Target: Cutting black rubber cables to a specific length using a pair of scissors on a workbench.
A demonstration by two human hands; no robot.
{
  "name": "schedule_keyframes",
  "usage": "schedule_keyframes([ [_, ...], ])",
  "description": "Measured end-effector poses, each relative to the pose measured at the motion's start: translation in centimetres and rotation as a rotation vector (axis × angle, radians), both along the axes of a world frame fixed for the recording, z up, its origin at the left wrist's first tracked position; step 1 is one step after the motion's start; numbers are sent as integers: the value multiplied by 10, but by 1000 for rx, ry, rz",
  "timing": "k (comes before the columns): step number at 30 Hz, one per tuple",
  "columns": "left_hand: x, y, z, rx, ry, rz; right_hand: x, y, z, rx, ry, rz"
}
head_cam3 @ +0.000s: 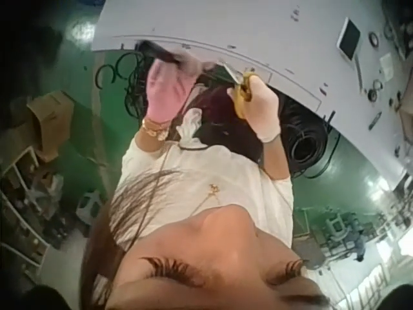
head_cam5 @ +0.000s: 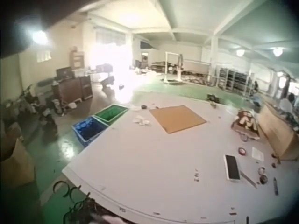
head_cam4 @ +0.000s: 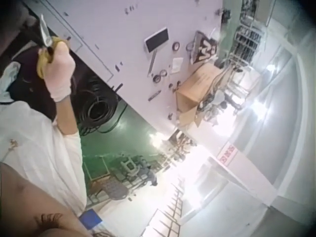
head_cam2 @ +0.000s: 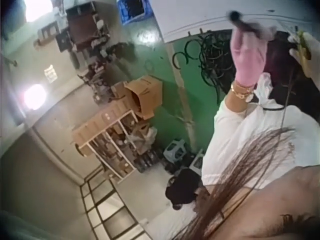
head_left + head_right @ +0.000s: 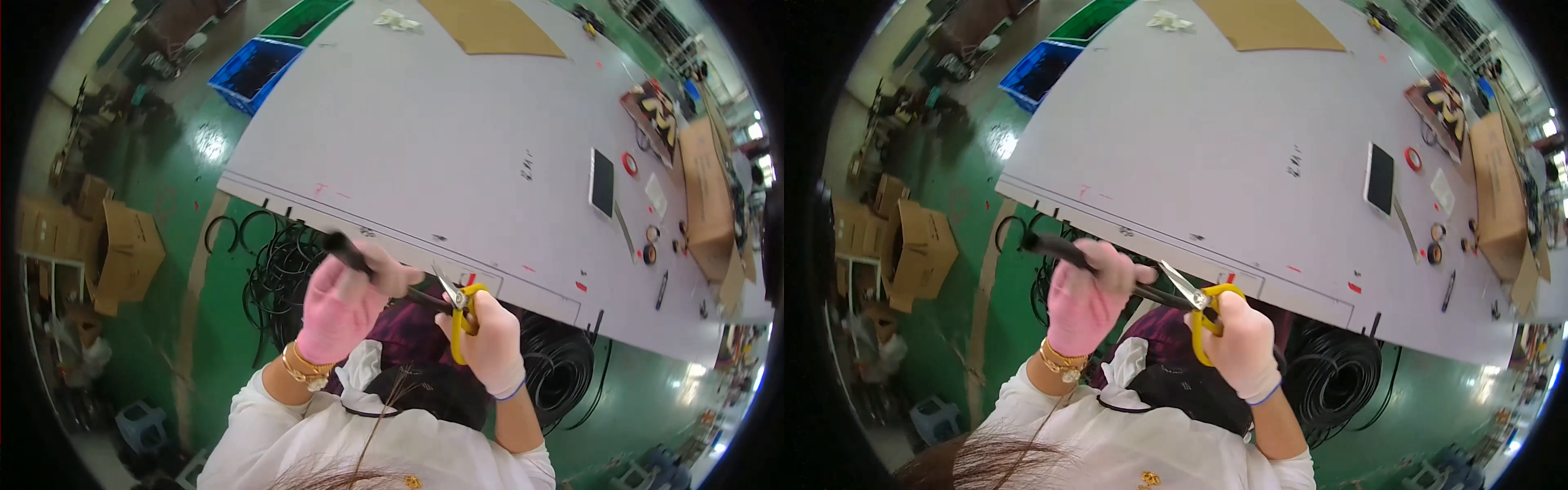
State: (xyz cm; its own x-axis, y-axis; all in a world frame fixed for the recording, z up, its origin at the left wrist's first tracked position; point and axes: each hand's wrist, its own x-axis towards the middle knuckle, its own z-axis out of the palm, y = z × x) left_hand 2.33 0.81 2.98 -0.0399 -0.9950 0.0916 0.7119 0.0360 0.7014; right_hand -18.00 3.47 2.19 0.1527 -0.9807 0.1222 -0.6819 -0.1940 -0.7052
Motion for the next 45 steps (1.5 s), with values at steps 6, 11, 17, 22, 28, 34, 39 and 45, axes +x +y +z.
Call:
schedule_keyframes([
  [6,77,-59,-4,-8,586,23,-3,-23,22,303,68,391],
  [11,118,-99,-36,-185,1093,-2,-11,-28,18,447,-40,472],
  [17,138,-137,-71,304,1279,341,39,-31,22,785,-697,1],
  [22,169,-172,-84,369,1273,627,55,-57,2,6,257,634],
  [28,184,-176,-117,199,-138,899,58,-76,-8,-58,479,740],
  [34,179,-154,-87,343,-1730,1443,55,-103,1,-25,554,802],
  [39,199,-154,-85,-300,-1624,561,49,-106,2,32,583,854],
  [45,214,-128,-82,-379,-1479,463,15,-120,-3,106,620,647],
])
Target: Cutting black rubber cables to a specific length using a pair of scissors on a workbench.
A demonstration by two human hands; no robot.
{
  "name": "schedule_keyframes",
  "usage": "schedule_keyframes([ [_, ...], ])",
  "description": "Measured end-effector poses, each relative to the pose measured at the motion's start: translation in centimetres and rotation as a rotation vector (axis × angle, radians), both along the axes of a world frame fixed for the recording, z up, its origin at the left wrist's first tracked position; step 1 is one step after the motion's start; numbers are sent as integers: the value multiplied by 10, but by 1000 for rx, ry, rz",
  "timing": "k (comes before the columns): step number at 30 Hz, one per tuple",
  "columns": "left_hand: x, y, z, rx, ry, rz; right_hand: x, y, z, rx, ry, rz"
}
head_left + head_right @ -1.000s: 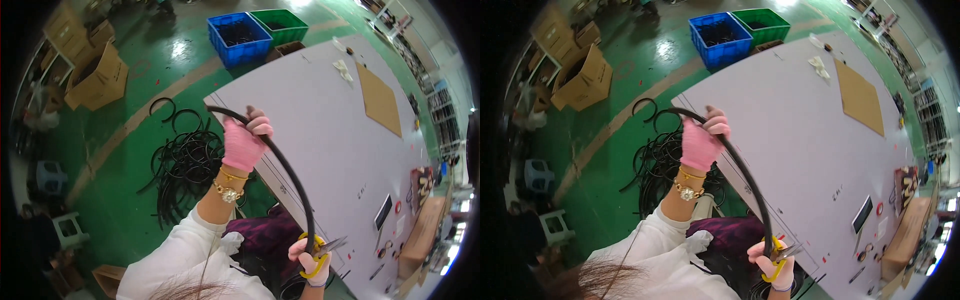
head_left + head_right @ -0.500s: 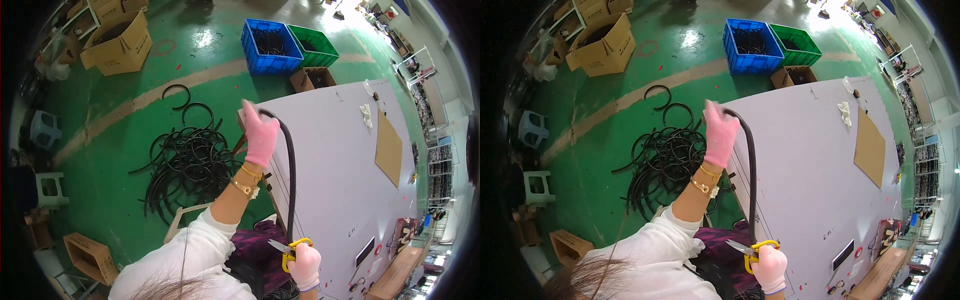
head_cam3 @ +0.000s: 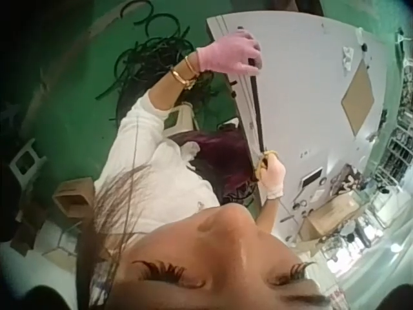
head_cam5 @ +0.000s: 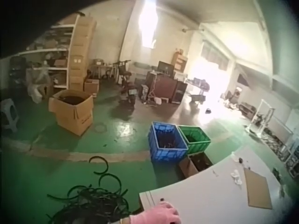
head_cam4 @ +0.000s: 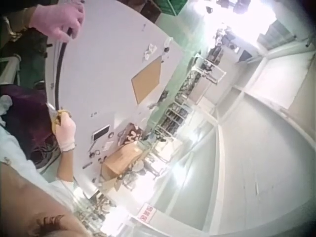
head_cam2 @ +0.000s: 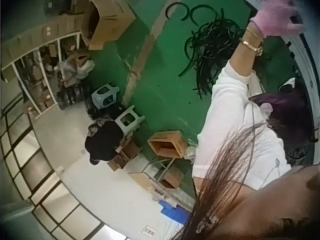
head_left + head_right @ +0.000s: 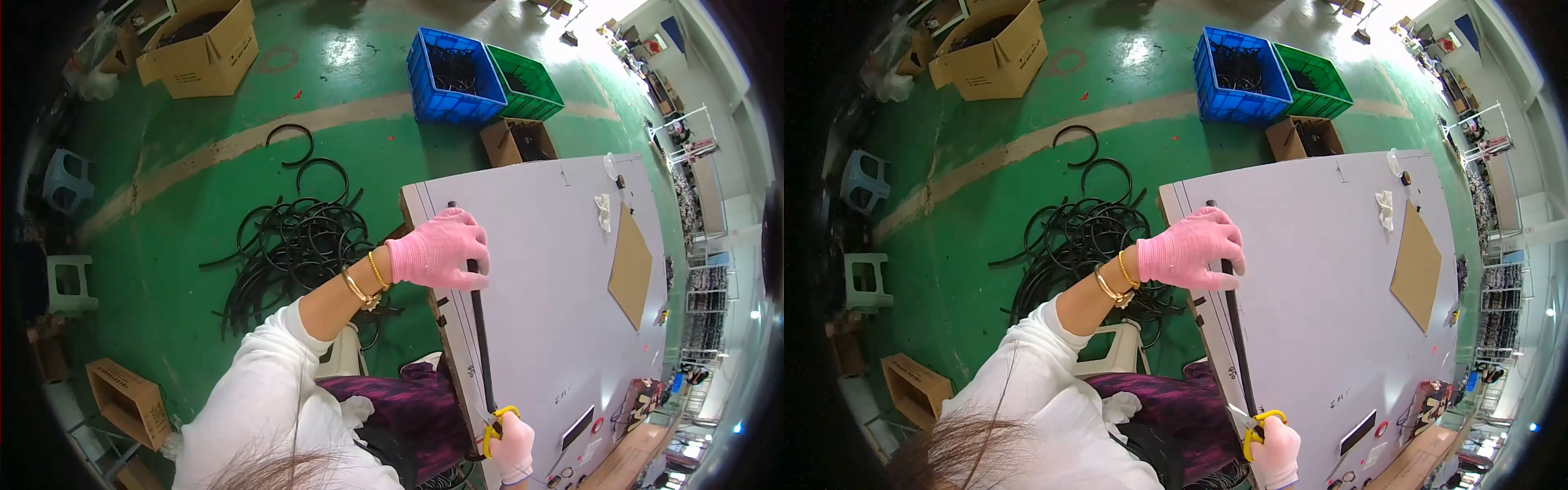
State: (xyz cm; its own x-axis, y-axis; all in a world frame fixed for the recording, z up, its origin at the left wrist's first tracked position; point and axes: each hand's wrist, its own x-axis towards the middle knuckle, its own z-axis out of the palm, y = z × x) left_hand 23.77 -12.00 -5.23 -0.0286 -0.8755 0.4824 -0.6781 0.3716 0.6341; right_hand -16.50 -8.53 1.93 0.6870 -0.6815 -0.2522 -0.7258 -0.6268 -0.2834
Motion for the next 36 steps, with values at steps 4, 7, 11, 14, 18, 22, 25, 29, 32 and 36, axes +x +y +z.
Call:
schedule_keyframes([
  [4,-8,1,-16,100,-268,177,6,-4,-14,-57,63,137],
  [7,-9,-2,-22,-1,-315,239,6,-9,-17,-36,78,87],
  [11,-6,-11,-27,-41,-363,181,4,-17,-24,91,-17,-66],
  [14,-7,-16,-25,58,-363,229,10,-20,-17,230,-117,-251],
  [18,-6,-22,-26,140,-362,398,14,-25,-19,385,-182,-418],
  [22,-3,-26,-26,201,-388,518,31,-26,-14,396,-198,-399],
  [25,-7,-29,-32,148,-290,618,25,-30,-20,407,-219,-400],
  [29,-10,-29,-28,152,-299,650,29,-29,-11,464,-238,-492],
  [32,-10,-29,-29,147,-277,634,28,-31,-11,527,-330,-605],
  [36,-10,-29,-30,181,-286,608,27,-32,-12,573,-371,-640],
])
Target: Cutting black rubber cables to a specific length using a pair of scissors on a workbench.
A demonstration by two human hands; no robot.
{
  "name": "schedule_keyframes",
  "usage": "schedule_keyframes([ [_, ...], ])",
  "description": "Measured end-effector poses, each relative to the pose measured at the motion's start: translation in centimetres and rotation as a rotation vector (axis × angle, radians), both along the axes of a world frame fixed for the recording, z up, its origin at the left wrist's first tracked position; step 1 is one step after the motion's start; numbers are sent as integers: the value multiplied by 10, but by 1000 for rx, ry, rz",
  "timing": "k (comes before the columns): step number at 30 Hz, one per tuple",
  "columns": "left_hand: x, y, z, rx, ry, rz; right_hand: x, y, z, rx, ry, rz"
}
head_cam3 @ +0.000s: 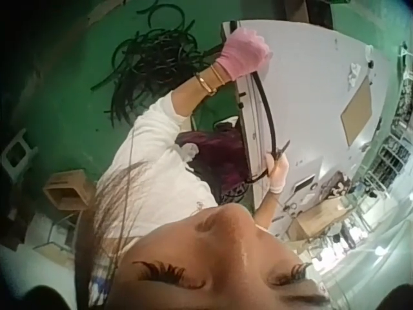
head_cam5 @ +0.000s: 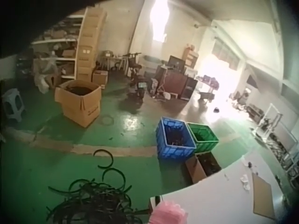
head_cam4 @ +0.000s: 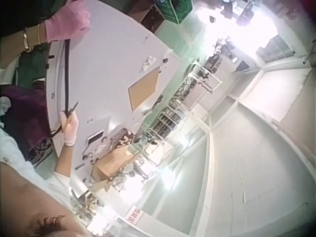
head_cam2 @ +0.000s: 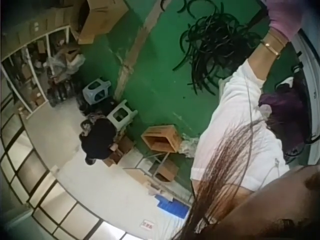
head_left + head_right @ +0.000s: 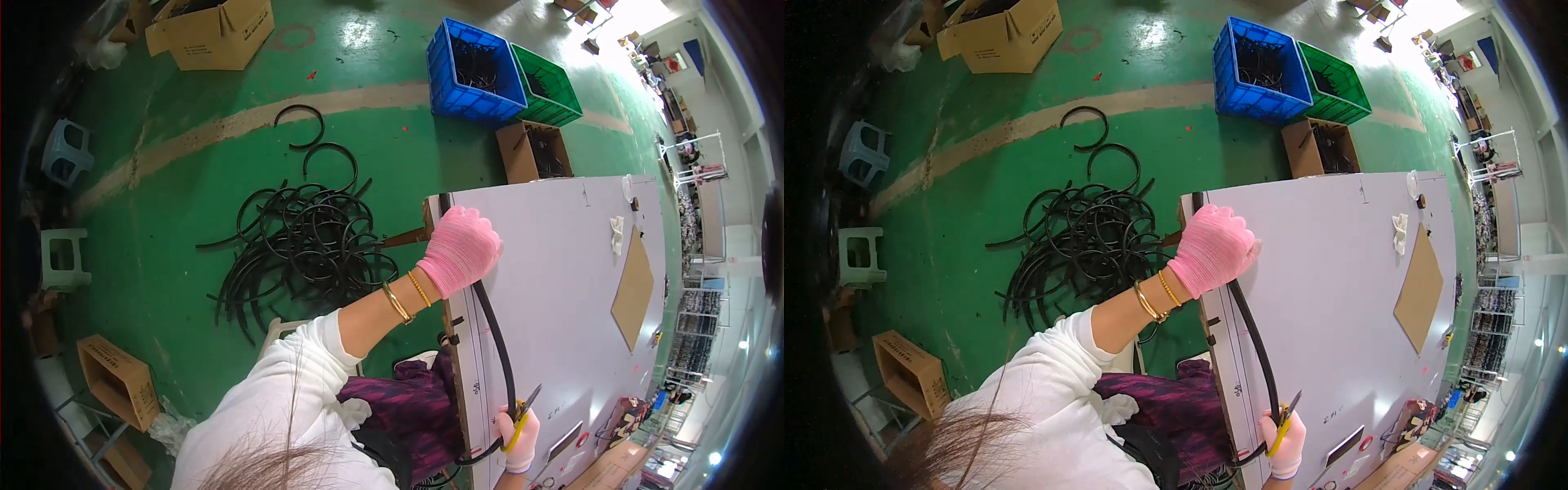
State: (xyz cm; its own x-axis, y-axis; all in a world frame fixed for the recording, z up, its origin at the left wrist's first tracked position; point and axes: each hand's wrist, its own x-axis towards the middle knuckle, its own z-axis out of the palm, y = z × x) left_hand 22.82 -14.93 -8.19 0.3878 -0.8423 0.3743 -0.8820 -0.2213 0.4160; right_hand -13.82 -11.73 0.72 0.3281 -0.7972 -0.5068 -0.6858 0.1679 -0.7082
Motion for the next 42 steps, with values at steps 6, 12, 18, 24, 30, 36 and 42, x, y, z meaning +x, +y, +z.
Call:
schedule_keyframes([
  [6,2,-1,4,17,11,-14,3,0,2,-9,-3,-34],
  [12,4,-1,11,108,-14,-21,3,1,1,-15,-15,-6],
  [18,4,-4,13,140,-30,-17,6,3,1,-6,-39,-2],
  [24,5,-8,7,106,-34,23,3,1,-3,-24,-3,57],
  [30,2,-8,8,75,-52,51,3,5,-2,-44,21,72],
  [36,-1,-11,12,27,-105,82,-4,7,-9,-238,87,222],
  [42,18,-7,-9,-15,-406,131,5,35,21,189,-203,-63],
])
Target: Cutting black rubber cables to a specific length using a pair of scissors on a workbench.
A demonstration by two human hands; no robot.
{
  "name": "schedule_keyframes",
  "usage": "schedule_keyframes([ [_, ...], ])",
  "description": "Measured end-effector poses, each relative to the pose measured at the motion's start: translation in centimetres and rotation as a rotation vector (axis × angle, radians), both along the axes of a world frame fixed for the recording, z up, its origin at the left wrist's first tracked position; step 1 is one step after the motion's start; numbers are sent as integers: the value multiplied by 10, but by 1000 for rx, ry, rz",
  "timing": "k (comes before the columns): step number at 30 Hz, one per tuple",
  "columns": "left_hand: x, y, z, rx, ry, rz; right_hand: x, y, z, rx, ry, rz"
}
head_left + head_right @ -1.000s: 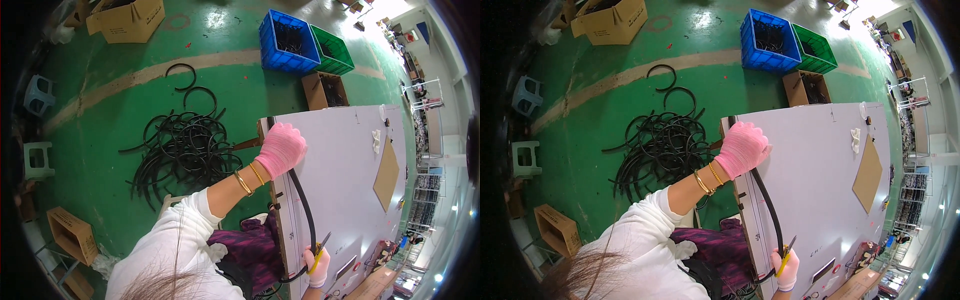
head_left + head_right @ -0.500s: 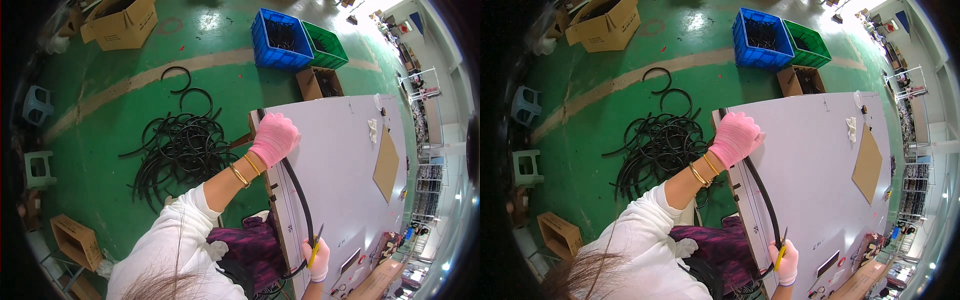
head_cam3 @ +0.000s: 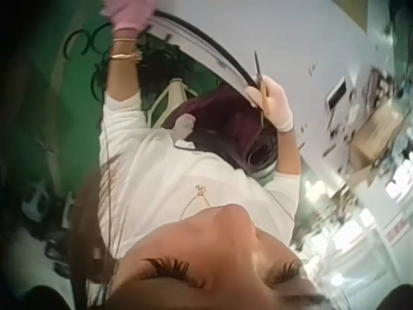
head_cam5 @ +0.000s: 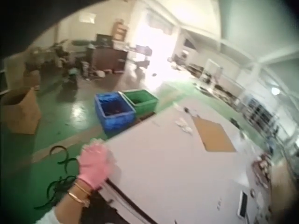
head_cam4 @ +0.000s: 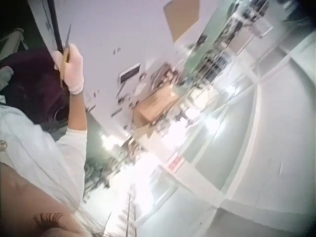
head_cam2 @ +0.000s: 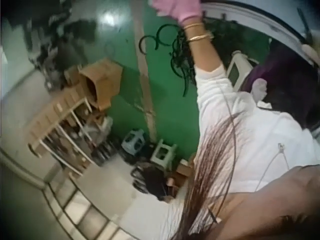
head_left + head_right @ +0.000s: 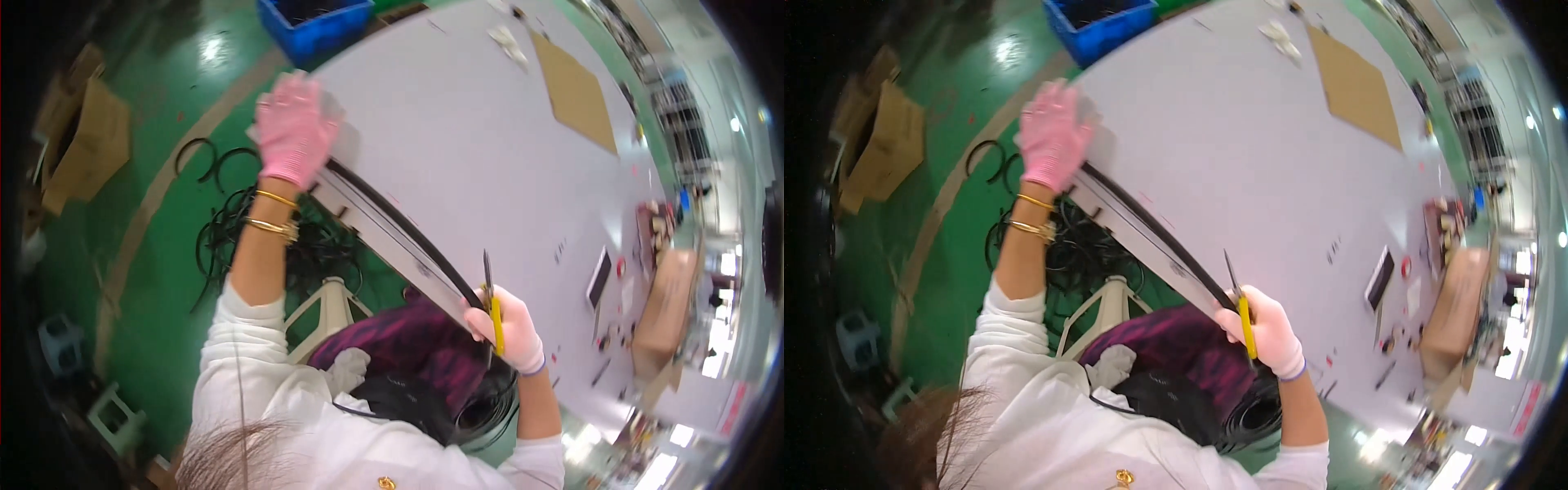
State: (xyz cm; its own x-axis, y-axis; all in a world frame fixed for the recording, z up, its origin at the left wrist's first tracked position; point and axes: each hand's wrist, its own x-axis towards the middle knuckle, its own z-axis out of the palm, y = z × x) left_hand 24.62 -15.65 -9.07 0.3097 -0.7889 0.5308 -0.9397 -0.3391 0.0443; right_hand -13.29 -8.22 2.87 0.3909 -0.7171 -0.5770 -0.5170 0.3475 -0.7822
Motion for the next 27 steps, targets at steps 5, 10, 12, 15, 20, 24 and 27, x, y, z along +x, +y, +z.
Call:
schedule_keyframes([
  [5,2,-14,8,227,23,5,-65,40,14,85,-98,-198],
  [10,10,-16,8,256,15,14,-114,46,13,51,-19,-319],
  [12,16,-19,3,272,1,-10,-124,39,7,48,18,-356],
  [15,17,-18,6,296,-30,-47,-135,31,-2,69,86,-364],
  [20,23,-20,-1,287,-48,-52,-146,30,-14,-111,336,-98],
  [24,26,-21,-1,285,-65,-45,-147,29,-21,-311,604,51],
  [27,23,-22,0,273,-46,-70,-148,28,-21,-293,680,59],
])
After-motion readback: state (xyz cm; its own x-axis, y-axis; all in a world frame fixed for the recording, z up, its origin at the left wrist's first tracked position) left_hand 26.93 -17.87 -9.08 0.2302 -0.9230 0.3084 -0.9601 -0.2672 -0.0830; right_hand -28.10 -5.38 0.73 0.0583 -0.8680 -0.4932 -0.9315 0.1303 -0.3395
